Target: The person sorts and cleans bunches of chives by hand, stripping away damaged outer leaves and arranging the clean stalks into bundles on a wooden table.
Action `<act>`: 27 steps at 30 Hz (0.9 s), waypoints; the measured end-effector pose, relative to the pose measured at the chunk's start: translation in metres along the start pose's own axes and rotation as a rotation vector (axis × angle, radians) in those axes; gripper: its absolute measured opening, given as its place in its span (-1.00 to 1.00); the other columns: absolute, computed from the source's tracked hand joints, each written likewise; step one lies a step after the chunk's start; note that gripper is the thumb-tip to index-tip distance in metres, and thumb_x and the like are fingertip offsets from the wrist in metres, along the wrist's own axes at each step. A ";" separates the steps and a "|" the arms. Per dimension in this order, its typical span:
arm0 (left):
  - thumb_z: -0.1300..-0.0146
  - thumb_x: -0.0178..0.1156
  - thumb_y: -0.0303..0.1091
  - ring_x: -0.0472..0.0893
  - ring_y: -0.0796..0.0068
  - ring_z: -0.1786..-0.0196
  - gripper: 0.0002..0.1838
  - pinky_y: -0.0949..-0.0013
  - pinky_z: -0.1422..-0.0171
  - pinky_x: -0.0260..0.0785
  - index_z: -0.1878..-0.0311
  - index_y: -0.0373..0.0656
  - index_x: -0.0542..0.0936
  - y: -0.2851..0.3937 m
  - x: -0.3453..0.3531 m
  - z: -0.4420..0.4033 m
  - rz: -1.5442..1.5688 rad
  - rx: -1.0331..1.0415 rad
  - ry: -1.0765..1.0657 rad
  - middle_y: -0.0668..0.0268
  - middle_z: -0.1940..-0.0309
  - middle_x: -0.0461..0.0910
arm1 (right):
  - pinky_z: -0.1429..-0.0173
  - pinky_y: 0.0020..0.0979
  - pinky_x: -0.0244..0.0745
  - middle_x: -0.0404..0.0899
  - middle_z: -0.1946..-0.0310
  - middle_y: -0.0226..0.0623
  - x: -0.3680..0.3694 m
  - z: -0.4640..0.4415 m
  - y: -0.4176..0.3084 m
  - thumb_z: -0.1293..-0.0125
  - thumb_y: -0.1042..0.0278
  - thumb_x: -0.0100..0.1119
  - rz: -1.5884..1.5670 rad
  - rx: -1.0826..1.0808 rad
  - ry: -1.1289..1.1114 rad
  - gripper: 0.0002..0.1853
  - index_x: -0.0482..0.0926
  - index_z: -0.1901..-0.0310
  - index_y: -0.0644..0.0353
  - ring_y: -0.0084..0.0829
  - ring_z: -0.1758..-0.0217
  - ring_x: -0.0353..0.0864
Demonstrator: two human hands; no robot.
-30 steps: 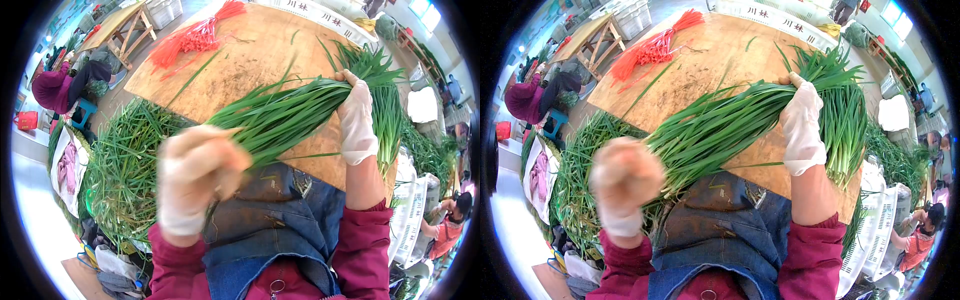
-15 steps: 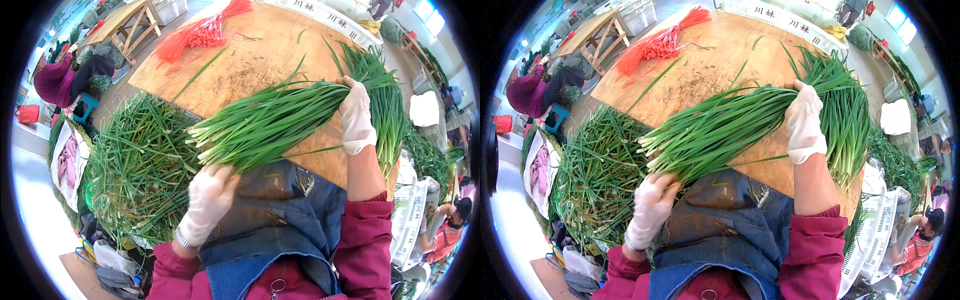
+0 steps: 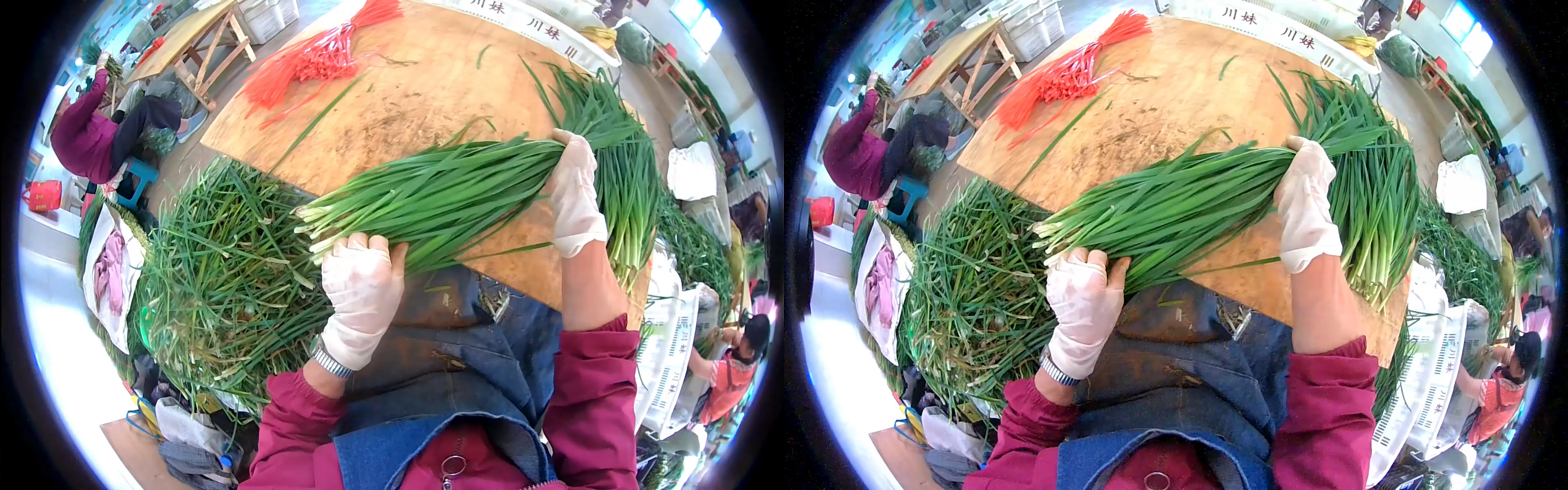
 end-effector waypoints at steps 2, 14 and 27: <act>0.00 0.28 -0.27 0.48 0.22 0.45 -0.80 0.22 0.33 0.31 0.51 -0.13 0.48 -0.001 0.005 0.007 0.050 -0.020 -0.021 0.22 0.56 0.43 | 0.43 -0.28 0.38 0.47 0.53 -0.16 -0.003 -0.013 0.011 -0.05 0.52 0.12 -0.099 0.031 -0.004 -0.85 0.45 0.36 0.41 -0.29 0.55 0.45; -0.22 0.14 -0.37 0.40 0.57 0.60 -0.82 0.53 0.53 0.25 0.46 -0.25 0.53 -0.118 -0.126 0.014 1.847 -0.174 -0.022 0.27 0.52 0.51 | 0.38 -0.27 0.40 0.51 0.45 -0.14 -0.014 -0.022 0.026 -0.04 0.48 0.16 -0.127 0.080 0.041 -0.79 0.48 0.30 0.44 -0.29 0.52 0.48; 0.09 0.39 -0.37 0.52 0.13 0.12 -0.59 0.24 0.04 0.38 0.10 -0.18 0.55 -0.029 -0.055 0.048 0.489 -0.045 -0.146 0.10 0.18 0.52 | 0.37 -0.25 0.41 0.49 0.43 -0.13 -0.016 -0.040 0.042 -0.06 0.52 0.14 -0.164 0.060 0.013 -0.75 0.42 0.22 0.46 -0.26 0.48 0.50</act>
Point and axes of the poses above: each hand's wrist, its own z-axis away from the middle knuckle, its own x-axis out of the palm, y = z × x, the point moved 7 cm from there along -z, towards the middle knuckle
